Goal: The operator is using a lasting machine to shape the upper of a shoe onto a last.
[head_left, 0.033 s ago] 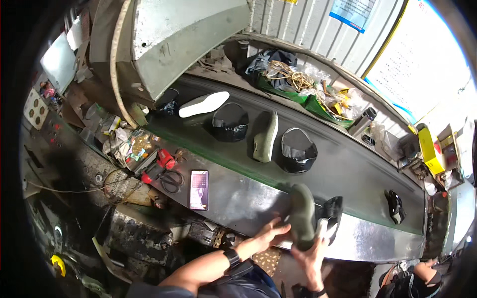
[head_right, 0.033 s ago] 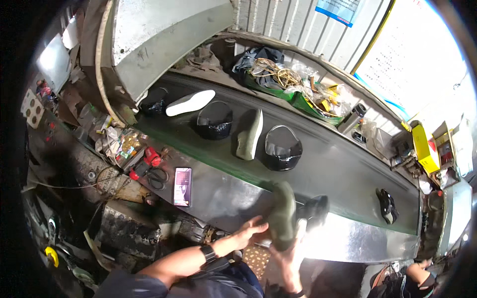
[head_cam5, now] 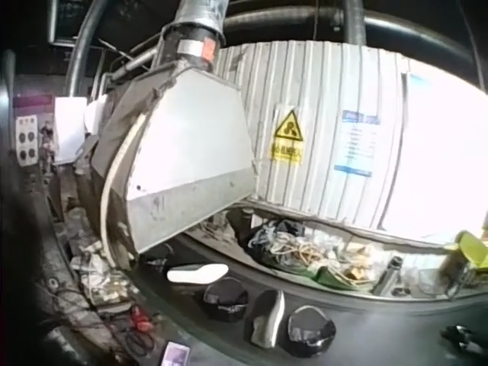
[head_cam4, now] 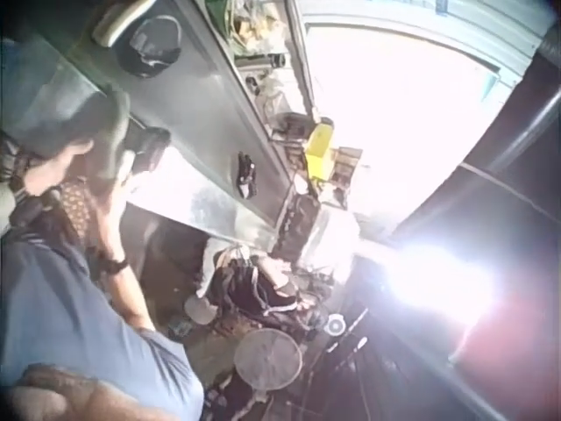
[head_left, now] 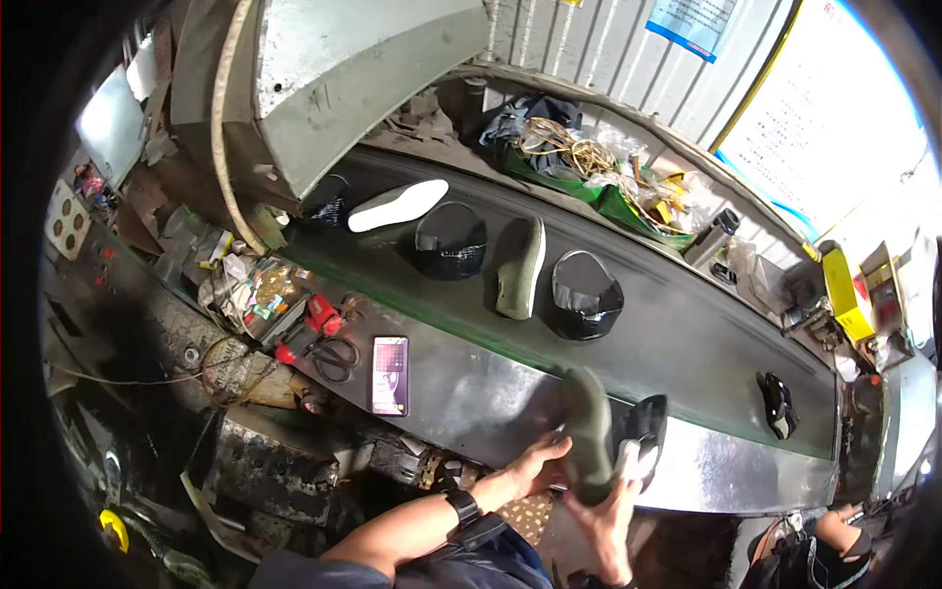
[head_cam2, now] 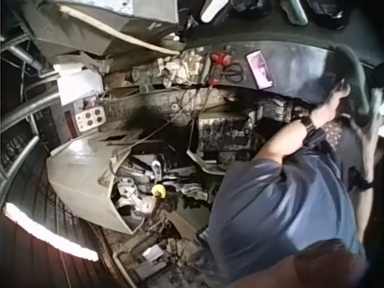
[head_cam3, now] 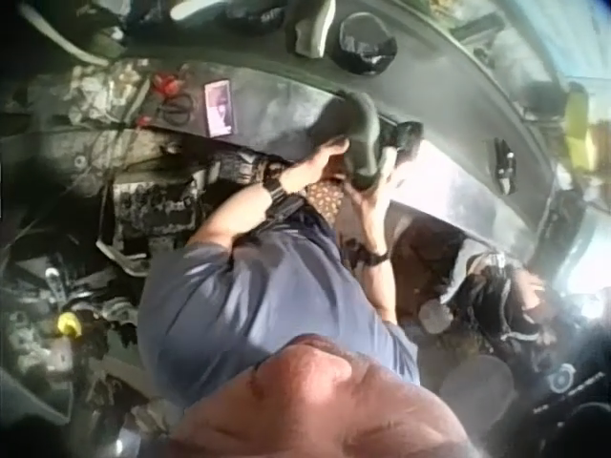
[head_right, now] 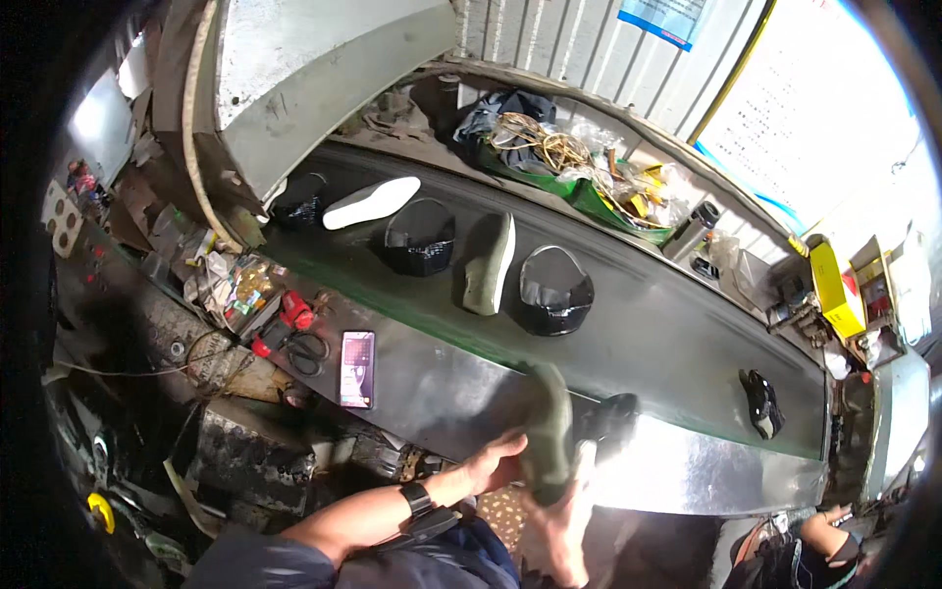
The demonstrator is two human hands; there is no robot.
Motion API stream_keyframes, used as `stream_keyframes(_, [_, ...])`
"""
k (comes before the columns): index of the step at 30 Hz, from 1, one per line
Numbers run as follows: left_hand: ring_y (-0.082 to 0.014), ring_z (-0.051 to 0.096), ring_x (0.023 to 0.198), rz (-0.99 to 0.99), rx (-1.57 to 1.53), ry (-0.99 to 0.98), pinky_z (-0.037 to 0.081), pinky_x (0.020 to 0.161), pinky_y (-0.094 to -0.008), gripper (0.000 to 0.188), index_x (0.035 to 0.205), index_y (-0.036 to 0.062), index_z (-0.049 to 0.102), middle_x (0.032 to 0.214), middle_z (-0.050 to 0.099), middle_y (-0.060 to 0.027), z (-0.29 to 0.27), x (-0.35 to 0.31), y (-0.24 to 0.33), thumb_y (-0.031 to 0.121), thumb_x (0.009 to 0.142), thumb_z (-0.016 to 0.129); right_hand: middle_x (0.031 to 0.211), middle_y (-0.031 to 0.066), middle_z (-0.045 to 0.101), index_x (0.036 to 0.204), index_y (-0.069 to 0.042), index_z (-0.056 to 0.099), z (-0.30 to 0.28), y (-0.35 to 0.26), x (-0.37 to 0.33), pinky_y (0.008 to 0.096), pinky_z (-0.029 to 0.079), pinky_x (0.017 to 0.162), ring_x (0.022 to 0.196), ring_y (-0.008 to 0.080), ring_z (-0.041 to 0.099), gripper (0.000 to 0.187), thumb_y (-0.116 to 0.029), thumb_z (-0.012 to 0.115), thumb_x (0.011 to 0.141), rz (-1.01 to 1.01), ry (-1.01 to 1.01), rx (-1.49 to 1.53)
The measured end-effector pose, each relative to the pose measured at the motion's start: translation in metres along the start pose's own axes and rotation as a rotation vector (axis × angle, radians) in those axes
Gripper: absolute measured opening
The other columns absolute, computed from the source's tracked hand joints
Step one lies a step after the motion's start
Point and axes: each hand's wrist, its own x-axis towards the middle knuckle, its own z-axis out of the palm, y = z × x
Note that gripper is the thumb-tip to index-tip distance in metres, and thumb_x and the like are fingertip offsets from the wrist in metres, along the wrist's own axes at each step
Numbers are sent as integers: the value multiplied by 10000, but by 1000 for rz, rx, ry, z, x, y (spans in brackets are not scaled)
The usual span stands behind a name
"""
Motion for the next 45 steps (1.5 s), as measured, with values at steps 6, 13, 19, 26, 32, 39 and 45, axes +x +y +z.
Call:
stream_keyframes(6, [-247, 681, 946, -213, -20, 224, 561, 888, -447, 361, 1160, 45, 616, 1000, 685, -84, -15, -29, 12, 58, 818, 730, 965, 20, 650, 1214, -63, 597, -43, 17, -62, 263, 526, 700, 857, 121, 632, 432, -100, 798, 833, 260, 567, 850])
stream_keyframes(13, [-252, 615, 939, 244, 591, 477, 571, 746, -423, 859, 1411, 91, 249, 1120, 526, -113, -8, -2, -3, -124, 693, 668, 1150, -40, 563, 1301, -289, 492, 0, 189, -76, 599, 469, 947, 1124, 175, 564, 422, -254, 703, 937, 566, 13, 1868])
stream_keyframes(19, [-276, 545, 1097, 399, 665, 914, 507, 884, -420, 1072, 1518, 44, 123, 1251, 469, -160, -48, 30, -31, -60, 653, 748, 1112, -3, 637, 1394, -202, 473, -20, 136, -55, 643, 493, 964, 1249, 266, 535, 442, -297, 624, 990, 516, -52, 1779])
stream_keyframes(26, [-218, 671, 961, -200, 6, 140, 513, 913, -364, 275, 1060, 38, 672, 953, 701, -74, -7, 0, 88, 274, 921, 687, 829, 57, 682, 1136, -56, 697, -35, 42, -70, 422, 516, 968, 807, 202, 652, 307, -182, 745, 860, -236, 31, 430])
stream_keyframes(32, [-173, 670, 865, 238, 1035, 580, 509, 785, -318, 266, 969, -17, 731, 950, 741, -75, -43, 26, 107, 235, 885, 745, 798, 50, 608, 1141, -97, 704, 53, 77, -70, 581, 398, 1108, 820, 251, 617, 431, -114, 789, 719, -789, 42, -133])
stream_keyframes(39, [-355, 699, 906, 688, 1402, 888, 539, 781, -465, 237, 826, 25, 724, 885, 709, -222, -37, 55, 99, 222, 868, 599, 1374, 230, 401, 1446, 43, 322, 77, 65, -38, 461, 368, 1060, 1249, 382, 444, 1104, -314, 948, 610, -352, 60, 126])
stream_keyframes(45, [-350, 697, 894, 479, 1394, 891, 522, 786, -453, 378, 982, 56, 716, 881, 718, -170, -58, 59, 96, 413, 931, 604, 1404, 203, 506, 1504, -21, 369, 59, 59, -22, 451, 490, 1002, 1306, 322, 484, 732, -117, 728, 873, -379, -54, 416])
